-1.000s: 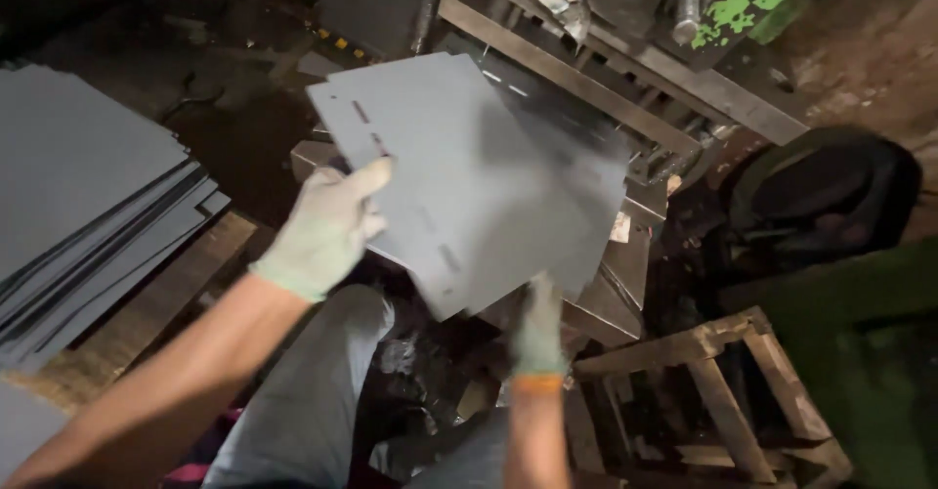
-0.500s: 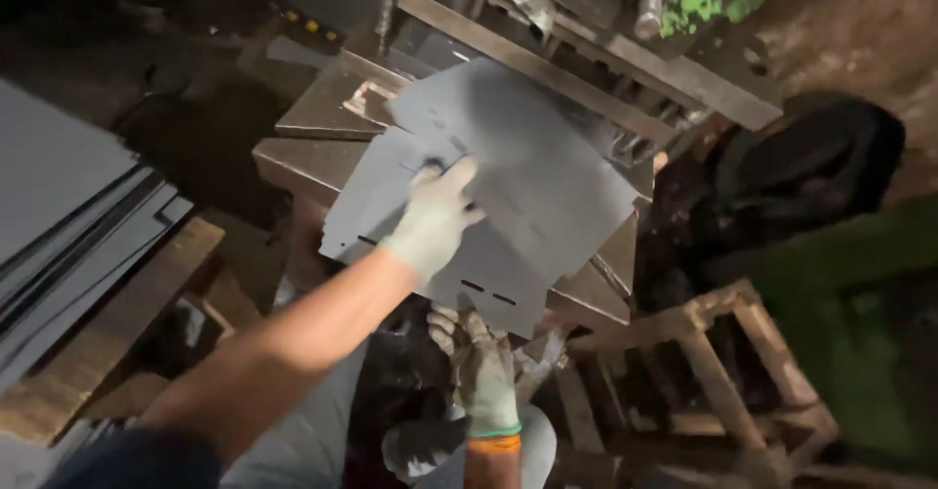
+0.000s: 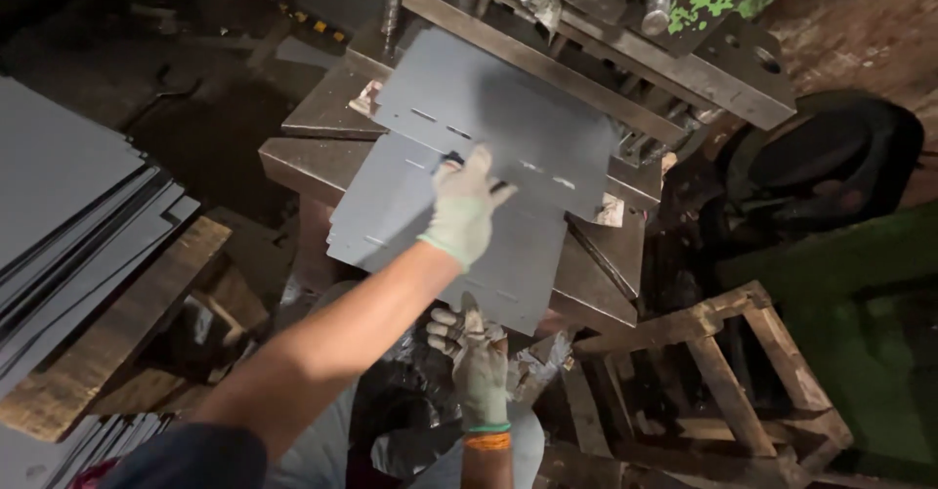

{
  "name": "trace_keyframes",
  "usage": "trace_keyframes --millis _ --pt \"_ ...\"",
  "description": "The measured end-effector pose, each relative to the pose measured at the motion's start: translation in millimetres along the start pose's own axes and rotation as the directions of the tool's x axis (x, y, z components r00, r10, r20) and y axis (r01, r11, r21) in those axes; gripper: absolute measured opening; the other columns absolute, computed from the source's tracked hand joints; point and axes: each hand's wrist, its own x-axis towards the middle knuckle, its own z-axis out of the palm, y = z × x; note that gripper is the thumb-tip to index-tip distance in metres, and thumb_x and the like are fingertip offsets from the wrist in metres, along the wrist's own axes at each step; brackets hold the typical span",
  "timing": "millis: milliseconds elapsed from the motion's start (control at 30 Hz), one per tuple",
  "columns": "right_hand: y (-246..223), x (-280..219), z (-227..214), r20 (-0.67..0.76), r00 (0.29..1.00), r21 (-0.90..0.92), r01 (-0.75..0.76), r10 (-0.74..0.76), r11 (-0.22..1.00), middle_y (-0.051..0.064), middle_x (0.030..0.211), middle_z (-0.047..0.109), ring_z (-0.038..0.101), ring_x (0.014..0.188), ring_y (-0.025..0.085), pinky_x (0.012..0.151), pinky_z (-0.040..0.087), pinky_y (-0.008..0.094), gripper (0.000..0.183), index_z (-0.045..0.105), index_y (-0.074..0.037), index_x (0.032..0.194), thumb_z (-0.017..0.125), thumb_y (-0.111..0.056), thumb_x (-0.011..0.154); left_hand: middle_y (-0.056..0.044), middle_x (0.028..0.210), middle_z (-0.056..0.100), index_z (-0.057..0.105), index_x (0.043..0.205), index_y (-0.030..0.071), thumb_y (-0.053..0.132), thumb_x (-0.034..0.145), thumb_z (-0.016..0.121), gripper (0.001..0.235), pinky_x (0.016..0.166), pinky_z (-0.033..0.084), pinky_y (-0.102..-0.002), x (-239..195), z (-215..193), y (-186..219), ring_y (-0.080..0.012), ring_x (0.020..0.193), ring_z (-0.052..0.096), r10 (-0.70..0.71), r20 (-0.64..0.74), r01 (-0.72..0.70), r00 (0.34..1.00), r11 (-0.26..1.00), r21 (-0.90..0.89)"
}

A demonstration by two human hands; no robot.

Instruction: Repeatedly loading metal sheets into a industrial press machine for processing.

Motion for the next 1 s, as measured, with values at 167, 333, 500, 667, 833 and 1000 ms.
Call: trace_keyframes --millis 167,333,500,667,833,1000 --pt "-3.2 -5.0 14.4 -0.101 0.995 0.036 0.023 -0.019 0.999 0.021 0.094 0.074 0.073 0.078 0.027 0.067 0.061 0.039 0.03 0.06 0.001 0.117 0.057 -0.024 0.101 -0.014 0.118 0.05 0.041 0.119 0.002 0.019 0.093 0.063 0.038 0.086 0.063 -0.047 11.2 13.9 -12.1 -0.0303 0.108 0.057 -0.111 0.031 0.109 0.993 0.993 0.054" --pt "-1.6 1.3 33.1 -0.199 0.98 -0.046 0.01 -0.019 0.999 0.018 0.085 0.074 0.07 0.069 0.024 0.063 0.059 0.035 0.043 0.061 0.005 0.106 0.055 -0.038 0.103 -0.019 0.121 0.048 0.036 0.124 -0.001 0.019 0.094 0.062 0.045 0.083 0.065 -0.05 17.5 10.9 -10.0 -0.0366 0.112 0.057 -0.098 0.066 0.094 0.993 0.993 0.065" --pt "7.7 5.9 34.9 -0.2 0.978 -0.091 0.034 -0.052 0.995 0.014 0.086 0.074 0.07 0.069 0.022 0.062 0.057 0.034 0.051 0.065 0.003 0.106 0.05 -0.046 0.104 -0.018 0.12 0.049 0.035 0.125 0.0 0.021 0.094 0.062 0.045 0.079 0.065 -0.049 11.4 14.4 -10.2 -0.0372 0.106 0.061 -0.12 0.056 0.116 0.991 0.991 0.066" --pt "28.8 11.2 18.4 -0.165 0.976 -0.061 0.137 -0.145 0.989 0.012 0.091 0.074 0.071 0.073 0.022 0.065 0.058 0.035 0.044 0.061 -0.003 0.109 0.05 -0.044 0.102 -0.019 0.118 0.049 0.036 0.125 -0.002 0.021 0.096 0.061 0.045 0.075 0.066 -0.048 7.3 10.8 -13.4 -0.0356 0.102 0.062 -0.112 0.072 0.104 0.991 0.989 0.108" --pt "27.7 14.2 10.8 -0.149 0.988 -0.072 0.026 -0.037 0.997 0.012 0.088 0.074 0.069 0.071 0.023 0.063 0.057 0.036 0.052 0.064 0.001 0.106 0.049 -0.05 0.103 -0.018 0.115 0.051 0.038 0.126 -0.002 0.023 0.095 0.06 0.045 0.069 0.065 -0.044 9.1 14.6 -10.1 -0.0319 0.094 0.063 -0.101 0.058 0.094 0.993 0.989 0.117" --pt "8.2 3.4 16.3 0.003 1.0 -0.11 0.022 -0.022 0.994 0.01 0.083 0.069 0.064 0.068 0.02 0.062 0.055 0.034 0.053 0.063 0.001 0.105 0.05 -0.05 0.106 -0.02 0.117 0.052 0.039 0.126 -0.003 0.023 0.096 0.061 0.045 0.067 0.065 -0.042 9.3 16.7 -8.2 -0.0312 0.094 0.065 -0.095 0.068 0.084 0.993 0.987 0.139"
